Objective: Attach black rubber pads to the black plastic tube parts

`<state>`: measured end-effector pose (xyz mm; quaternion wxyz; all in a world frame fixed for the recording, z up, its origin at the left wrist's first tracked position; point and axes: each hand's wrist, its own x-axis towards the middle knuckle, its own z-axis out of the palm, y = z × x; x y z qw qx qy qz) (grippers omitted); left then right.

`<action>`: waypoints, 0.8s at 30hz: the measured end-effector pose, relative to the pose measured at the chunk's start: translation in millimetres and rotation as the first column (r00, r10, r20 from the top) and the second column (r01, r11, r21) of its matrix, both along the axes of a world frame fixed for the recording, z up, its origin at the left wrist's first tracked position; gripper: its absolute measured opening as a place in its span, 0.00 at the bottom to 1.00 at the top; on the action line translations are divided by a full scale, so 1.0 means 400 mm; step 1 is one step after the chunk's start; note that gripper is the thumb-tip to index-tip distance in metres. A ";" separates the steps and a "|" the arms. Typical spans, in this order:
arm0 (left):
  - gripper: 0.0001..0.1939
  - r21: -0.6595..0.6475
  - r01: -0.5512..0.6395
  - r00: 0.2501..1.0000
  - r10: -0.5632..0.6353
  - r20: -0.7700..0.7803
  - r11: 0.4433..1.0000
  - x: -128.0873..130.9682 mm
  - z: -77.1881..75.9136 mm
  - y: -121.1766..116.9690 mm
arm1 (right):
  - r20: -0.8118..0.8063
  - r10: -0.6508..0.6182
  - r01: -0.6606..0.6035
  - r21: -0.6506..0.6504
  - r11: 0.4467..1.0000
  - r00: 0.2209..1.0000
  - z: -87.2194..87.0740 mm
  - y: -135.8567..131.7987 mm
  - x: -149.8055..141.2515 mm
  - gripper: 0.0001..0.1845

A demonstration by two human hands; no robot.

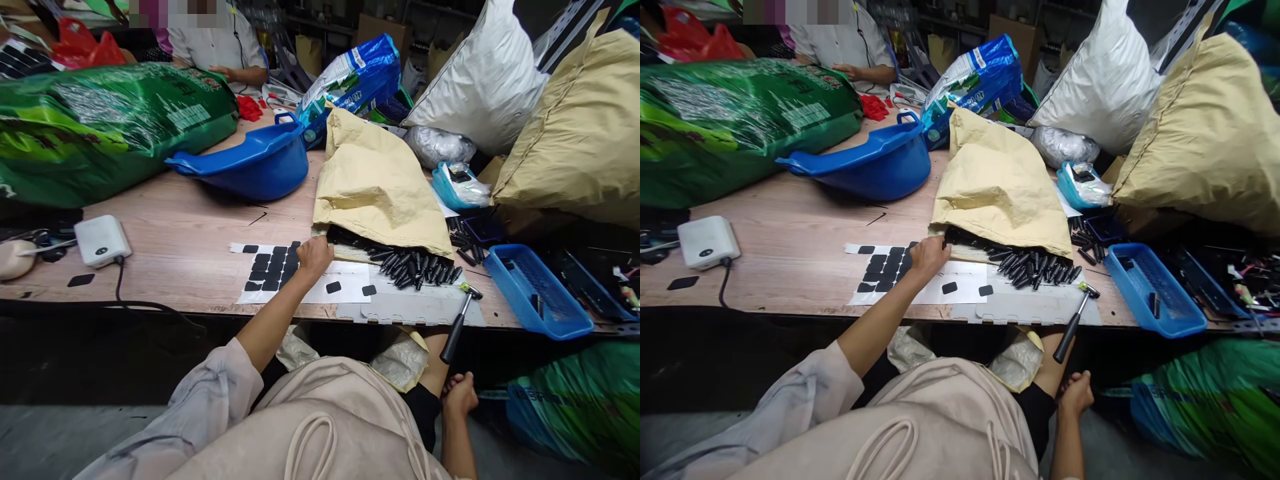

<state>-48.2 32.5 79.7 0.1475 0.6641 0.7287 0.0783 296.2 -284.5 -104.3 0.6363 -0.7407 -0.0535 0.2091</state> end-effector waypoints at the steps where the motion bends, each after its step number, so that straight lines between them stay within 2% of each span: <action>1: 0.16 -0.017 -0.036 0.999 0.035 -0.022 0.999 -0.004 -0.002 0.009 | 0.009 -0.066 0.066 0.001 0.998 0.998 0.009 0.006 0.009 0.23; 3: 0.17 -0.041 -0.085 0.996 0.084 -0.018 0.996 -0.011 -0.011 0.013 | 0.031 -0.173 0.173 0.012 0.985 0.984 0.036 0.020 0.024 0.25; 5: 0.19 -0.060 -0.130 0.991 0.131 0.010 0.990 -0.015 -0.023 0.010 | 0.049 -0.204 0.202 0.044 0.978 0.978 0.072 0.036 0.031 0.24; 11: 0.21 -0.074 -0.242 0.953 0.252 0.169 0.967 -0.031 -0.048 0.021 | 0.120 -0.173 0.156 0.142 0.978 0.977 0.185 0.102 0.015 0.19; 14: 0.19 -0.054 -0.250 0.941 0.256 0.221 0.967 -0.043 -0.050 0.009 | 0.190 -0.096 0.079 0.098 0.992 0.977 0.226 0.140 0.003 0.20; 16: 0.18 -0.011 -0.223 0.941 0.218 0.260 0.975 -0.047 -0.053 -0.020 | 0.288 0.028 -0.020 -0.031 0.999 0.957 0.244 0.165 -0.005 0.22; 18: 0.16 0.045 -0.152 0.939 0.130 0.319 0.987 -0.043 -0.059 -0.065 | 0.362 0.140 -0.084 -0.167 0.982 0.922 0.253 0.187 -0.011 0.25; 22: 0.15 0.136 0.059 0.882 -0.116 0.457 0.989 -0.003 -0.078 -0.164 | 0.383 0.204 -0.076 -0.324 0.943 0.901 0.250 0.210 -0.016 0.33; 24: 0.14 0.155 0.179 0.846 -0.233 0.480 0.971 0.028 -0.088 -0.199 | 0.347 0.221 -0.102 -0.330 0.939 0.911 0.245 0.215 -0.017 0.37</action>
